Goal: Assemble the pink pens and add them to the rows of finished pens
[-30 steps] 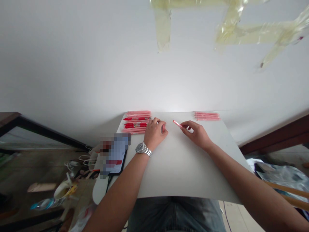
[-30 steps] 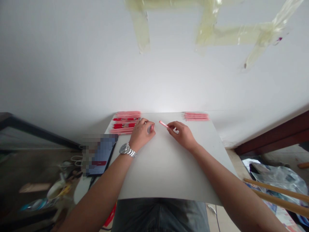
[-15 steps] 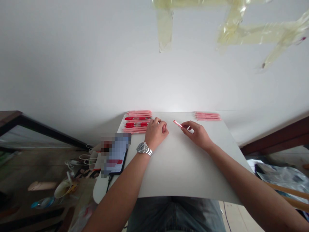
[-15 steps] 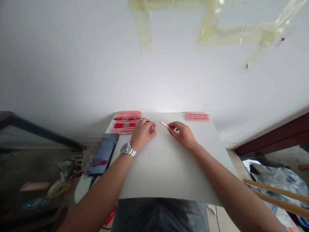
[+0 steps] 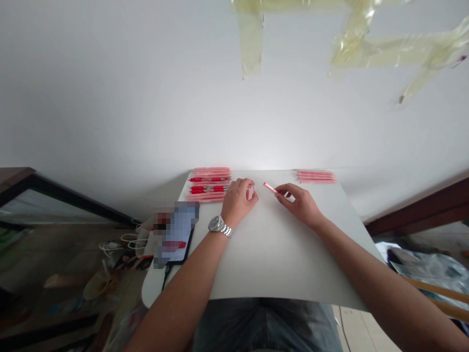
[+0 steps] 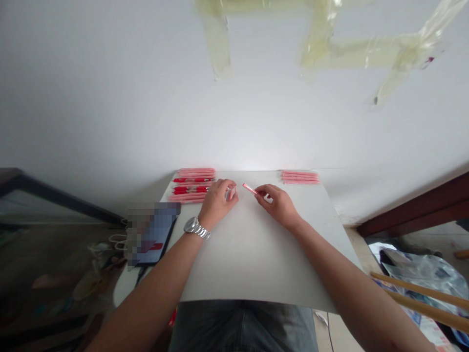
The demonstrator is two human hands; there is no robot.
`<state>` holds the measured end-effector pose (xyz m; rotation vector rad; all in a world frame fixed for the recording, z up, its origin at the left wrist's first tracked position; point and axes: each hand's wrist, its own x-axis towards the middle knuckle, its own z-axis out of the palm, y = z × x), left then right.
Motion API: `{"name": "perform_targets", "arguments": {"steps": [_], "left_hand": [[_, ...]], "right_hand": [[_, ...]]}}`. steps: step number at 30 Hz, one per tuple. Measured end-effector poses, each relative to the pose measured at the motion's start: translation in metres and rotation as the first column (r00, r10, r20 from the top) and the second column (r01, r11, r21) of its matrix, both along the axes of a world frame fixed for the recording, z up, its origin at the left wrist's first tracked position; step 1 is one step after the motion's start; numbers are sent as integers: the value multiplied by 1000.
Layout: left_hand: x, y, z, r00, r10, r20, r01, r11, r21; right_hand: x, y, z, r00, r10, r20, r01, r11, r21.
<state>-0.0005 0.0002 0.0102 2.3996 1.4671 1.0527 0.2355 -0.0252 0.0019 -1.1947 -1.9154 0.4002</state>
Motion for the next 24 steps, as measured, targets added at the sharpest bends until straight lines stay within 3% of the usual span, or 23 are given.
{"name": "perform_targets", "arguments": {"steps": [7, 24], "left_hand": [[2, 1, 0, 986, -21, 163, 29, 999, -44], [1, 2, 3, 940, -133, 313, 145, 989, -15]], "right_hand": [[0, -1, 1, 1000, -12, 5, 12, 1000, 2], [1, 0, -1, 1000, 0, 3, 0, 1000, -6]]}}
